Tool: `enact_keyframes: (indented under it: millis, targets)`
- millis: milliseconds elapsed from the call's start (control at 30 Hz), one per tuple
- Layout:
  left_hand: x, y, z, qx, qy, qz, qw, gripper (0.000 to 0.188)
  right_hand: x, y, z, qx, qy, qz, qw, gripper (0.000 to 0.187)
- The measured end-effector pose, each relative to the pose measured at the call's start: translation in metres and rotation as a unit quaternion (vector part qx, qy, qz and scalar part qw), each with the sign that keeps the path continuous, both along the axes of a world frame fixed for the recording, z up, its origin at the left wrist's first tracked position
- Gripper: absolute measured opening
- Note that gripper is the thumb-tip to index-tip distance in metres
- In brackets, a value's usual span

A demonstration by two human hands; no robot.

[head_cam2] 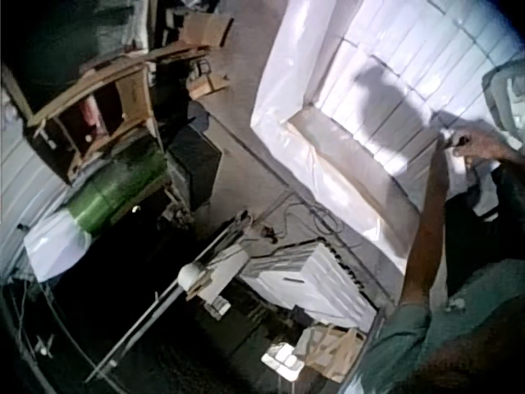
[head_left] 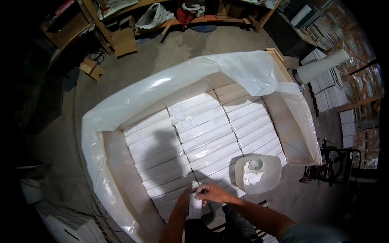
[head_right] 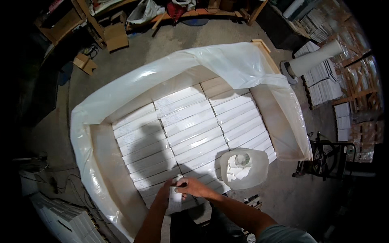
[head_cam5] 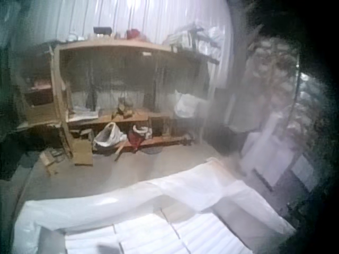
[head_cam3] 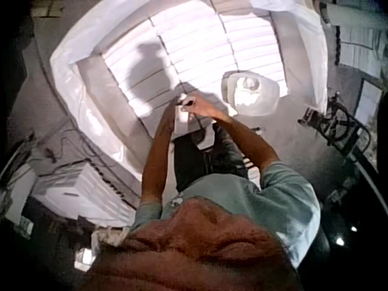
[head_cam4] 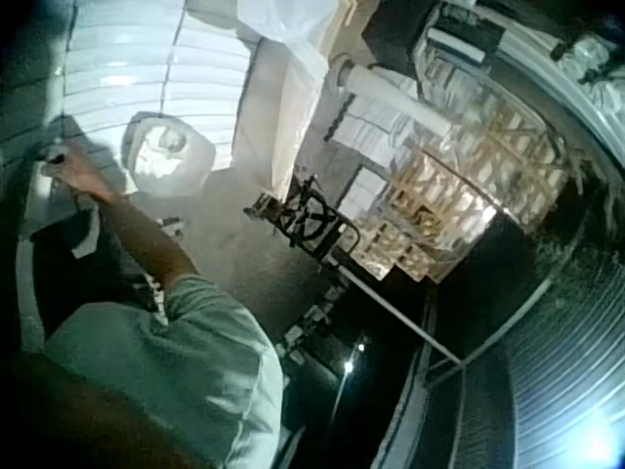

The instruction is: The person applies adhesive labels to stacks of white rectangular items arranged on a wooden pallet. They peel each label from a roll and place it on the top of a stack, repeating the process across multiple stacks.

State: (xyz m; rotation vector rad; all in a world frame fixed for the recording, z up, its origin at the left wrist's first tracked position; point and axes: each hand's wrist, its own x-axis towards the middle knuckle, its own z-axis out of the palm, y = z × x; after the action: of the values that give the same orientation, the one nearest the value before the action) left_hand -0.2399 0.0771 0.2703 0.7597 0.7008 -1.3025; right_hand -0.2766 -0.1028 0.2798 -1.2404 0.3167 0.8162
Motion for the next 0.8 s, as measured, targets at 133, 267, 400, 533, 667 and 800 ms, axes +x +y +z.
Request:
enact_keyframes:
  millis: [133,267,400,533,667,800]
  targets:
    - [-0.032,0.018,0.043,-0.054,-0.029,-0.034,0.998,0.054,-0.041,0.017,0.043,0.02,-0.006,-0.058,0.998,0.016]
    - [-0.055,0.027,0.093,-0.063,-0.043,-0.053,0.996,0.053,-0.069,0.029,0.089,0.068,0.037,-0.07,0.995,0.02]
    - [-0.089,0.047,0.103,-0.06,0.03,-0.078,0.995,0.059,-0.104,0.04,0.127,-0.037,-0.016,-0.041,0.998,0.02]
    - [-0.101,0.044,0.151,-0.01,-0.013,-0.169,0.985,0.061,-0.144,0.052,0.15,-0.03,-0.005,-0.106,0.994,0.019]
    - [-0.108,0.049,0.172,-0.012,-0.023,-0.224,0.974,0.061,-0.172,0.072,0.169,-0.168,-0.053,-0.135,0.975,0.022]
    - [-0.111,0.046,0.19,-0.051,-0.02,-0.258,0.965,0.059,-0.196,0.081,0.183,-0.264,-0.1,-0.176,0.943,0.022]
